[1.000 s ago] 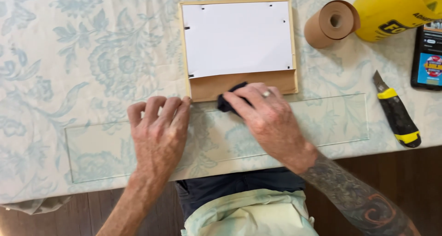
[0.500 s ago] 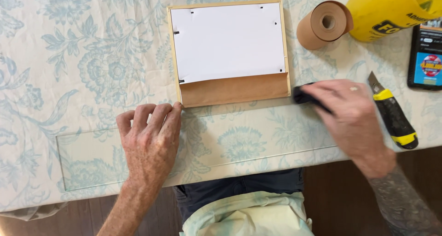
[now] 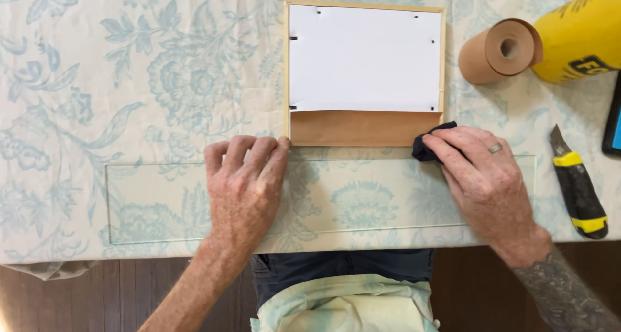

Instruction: Applying adhesive tape to the back of a wooden picture frame to seal it.

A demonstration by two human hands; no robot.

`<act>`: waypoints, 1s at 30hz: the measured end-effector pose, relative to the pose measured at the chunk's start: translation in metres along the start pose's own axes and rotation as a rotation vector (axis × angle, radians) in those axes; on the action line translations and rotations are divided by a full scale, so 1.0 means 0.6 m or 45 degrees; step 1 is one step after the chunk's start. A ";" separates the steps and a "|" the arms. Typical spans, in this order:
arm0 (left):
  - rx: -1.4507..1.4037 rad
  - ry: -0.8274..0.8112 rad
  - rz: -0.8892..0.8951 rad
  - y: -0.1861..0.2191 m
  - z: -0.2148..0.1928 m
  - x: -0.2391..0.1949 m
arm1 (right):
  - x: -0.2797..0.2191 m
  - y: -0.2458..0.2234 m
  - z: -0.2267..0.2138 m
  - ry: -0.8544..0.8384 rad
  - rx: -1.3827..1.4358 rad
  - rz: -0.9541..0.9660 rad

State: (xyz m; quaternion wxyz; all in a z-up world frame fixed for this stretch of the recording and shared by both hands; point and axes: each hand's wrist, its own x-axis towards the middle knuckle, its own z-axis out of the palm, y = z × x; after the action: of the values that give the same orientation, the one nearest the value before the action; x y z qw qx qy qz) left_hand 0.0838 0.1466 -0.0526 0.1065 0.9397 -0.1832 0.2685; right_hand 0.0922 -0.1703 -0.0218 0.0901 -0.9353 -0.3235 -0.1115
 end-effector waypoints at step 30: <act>0.075 -0.070 0.027 0.001 0.004 -0.007 | -0.005 -0.013 0.039 0.024 0.027 -0.003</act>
State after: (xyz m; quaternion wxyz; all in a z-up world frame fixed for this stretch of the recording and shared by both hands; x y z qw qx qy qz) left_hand 0.0813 0.1464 -0.0566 0.0708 0.9475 -0.1879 0.2489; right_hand 0.0885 -0.1606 -0.0446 0.1028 -0.9328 -0.3248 -0.1170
